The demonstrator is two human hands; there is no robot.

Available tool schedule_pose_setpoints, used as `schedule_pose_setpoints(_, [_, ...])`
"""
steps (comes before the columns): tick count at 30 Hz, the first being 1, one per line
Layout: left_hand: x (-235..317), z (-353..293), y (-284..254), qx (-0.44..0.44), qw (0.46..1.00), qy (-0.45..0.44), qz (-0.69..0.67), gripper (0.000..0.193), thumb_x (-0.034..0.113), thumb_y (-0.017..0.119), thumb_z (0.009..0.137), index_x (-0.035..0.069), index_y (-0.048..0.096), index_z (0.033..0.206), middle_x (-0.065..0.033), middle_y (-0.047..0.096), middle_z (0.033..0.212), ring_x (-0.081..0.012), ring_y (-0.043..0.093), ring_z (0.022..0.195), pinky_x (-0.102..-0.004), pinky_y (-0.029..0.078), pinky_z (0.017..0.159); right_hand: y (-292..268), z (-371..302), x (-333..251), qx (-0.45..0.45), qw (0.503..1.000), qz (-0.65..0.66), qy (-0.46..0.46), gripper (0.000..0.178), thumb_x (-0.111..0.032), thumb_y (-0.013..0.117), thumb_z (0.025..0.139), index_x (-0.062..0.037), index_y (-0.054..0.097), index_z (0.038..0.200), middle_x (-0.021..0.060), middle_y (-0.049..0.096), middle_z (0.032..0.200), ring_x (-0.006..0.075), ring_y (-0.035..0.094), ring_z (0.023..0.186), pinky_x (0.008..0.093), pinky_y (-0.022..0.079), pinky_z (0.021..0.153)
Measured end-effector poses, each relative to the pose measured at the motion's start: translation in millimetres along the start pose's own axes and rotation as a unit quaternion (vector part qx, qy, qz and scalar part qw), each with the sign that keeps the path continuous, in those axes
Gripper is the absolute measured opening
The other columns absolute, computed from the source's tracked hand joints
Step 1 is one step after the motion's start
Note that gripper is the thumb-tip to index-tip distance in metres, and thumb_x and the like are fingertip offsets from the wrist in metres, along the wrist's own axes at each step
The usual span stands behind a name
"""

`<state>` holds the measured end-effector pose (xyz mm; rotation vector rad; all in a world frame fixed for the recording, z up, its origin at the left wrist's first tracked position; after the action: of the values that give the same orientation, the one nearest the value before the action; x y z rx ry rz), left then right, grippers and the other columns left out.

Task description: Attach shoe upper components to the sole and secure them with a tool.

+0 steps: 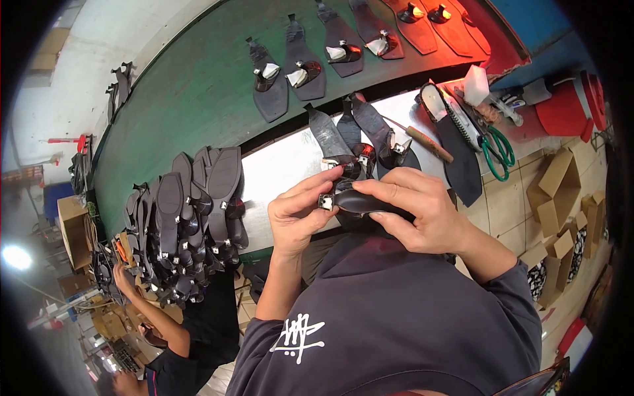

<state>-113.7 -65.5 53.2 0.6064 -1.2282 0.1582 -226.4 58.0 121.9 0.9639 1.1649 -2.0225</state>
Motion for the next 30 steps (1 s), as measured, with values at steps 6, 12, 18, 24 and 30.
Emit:
schedule_pose_setpoints(6, [-2, -2, 4, -0.039, 0.998, 0.021, 0.05, 0.05, -0.015, 0.057, 0.067, 0.0, 0.068, 0.114, -0.0312, 0.055, 0.127, -0.0363, 0.056, 0.118, -0.0389, 0.046, 0.098, 3, 1, -5, -0.022, 0.999, -0.048, -0.005, 0.039, -0.012, 0.072, 0.075, -0.0048, 0.065, 0.113, 0.0087, 0.062, 0.087, 0.0257, 0.062, 0.076, 0.0353, 0.05, 0.067])
schedule_pose_setpoints(12, [-4, -2, 4, -0.037, 0.998, -0.019, 0.052, 0.048, -0.014, 0.057, 0.066, -0.001, 0.069, 0.11, -0.0321, 0.055, 0.126, -0.035, 0.058, 0.117, -0.0352, 0.046, 0.096, 7, -3, -5, -0.022, 0.998, -0.065, -0.011, 0.04, -0.011, 0.072, 0.074, -0.0046, 0.065, 0.113, 0.008, 0.061, 0.087, 0.0251, 0.061, 0.075, 0.0347, 0.05, 0.067])
schedule_pose_setpoints(18, [1, -5, 10, -0.044, 0.993, -0.026, 0.105, 0.043, -0.013, 0.058, 0.066, -0.003, 0.07, 0.106, -0.03, 0.058, 0.123, -0.0276, 0.061, 0.113, -0.0294, 0.047, 0.091, 14, -4, -7, -0.049, 0.995, -0.089, -0.011, 0.04, -0.01, 0.071, 0.075, -0.004, 0.063, 0.113, 0.0077, 0.06, 0.089, 0.0249, 0.06, 0.077, 0.0343, 0.051, 0.069])
schedule_pose_setpoints(24, [-5, -4, 16, -0.022, 0.991, -0.035, 0.126, 0.047, -0.015, 0.05, 0.079, -0.001, 0.062, 0.122, -0.0238, 0.052, 0.135, -0.0267, 0.053, 0.123, -0.0291, 0.053, 0.087, 16, -2, 14, -0.062, 0.996, -0.05, 0.048, 0.04, -0.013, 0.068, 0.079, -0.001, 0.061, 0.116, 0.0122, 0.062, 0.087, 0.0298, 0.062, 0.078, 0.0388, 0.051, 0.07])
schedule_pose_setpoints(30, [-35, -15, 9, 0.034, 0.98, -0.193, 0.034, 0.045, -0.01, 0.042, 0.087, 0.001, 0.057, 0.128, -0.0202, 0.047, 0.139, -0.0262, 0.053, 0.122, -0.0282, 0.06, 0.077, 19, -8, 33, -0.006, 0.997, 0.025, 0.072, 0.029, -0.006, 0.067, 0.077, -0.0037, 0.066, 0.106, 0.0116, 0.063, 0.083, 0.027, 0.062, 0.073, 0.0355, 0.049, 0.066])
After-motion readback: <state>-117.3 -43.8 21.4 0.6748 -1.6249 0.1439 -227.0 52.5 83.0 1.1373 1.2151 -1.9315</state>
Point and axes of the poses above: each hand's wrist, its own z-axis towards the middle knuckle, its own y-axis out of the palm, x = y × z, the point moved 10 cm from there along z, towards the middle knuckle
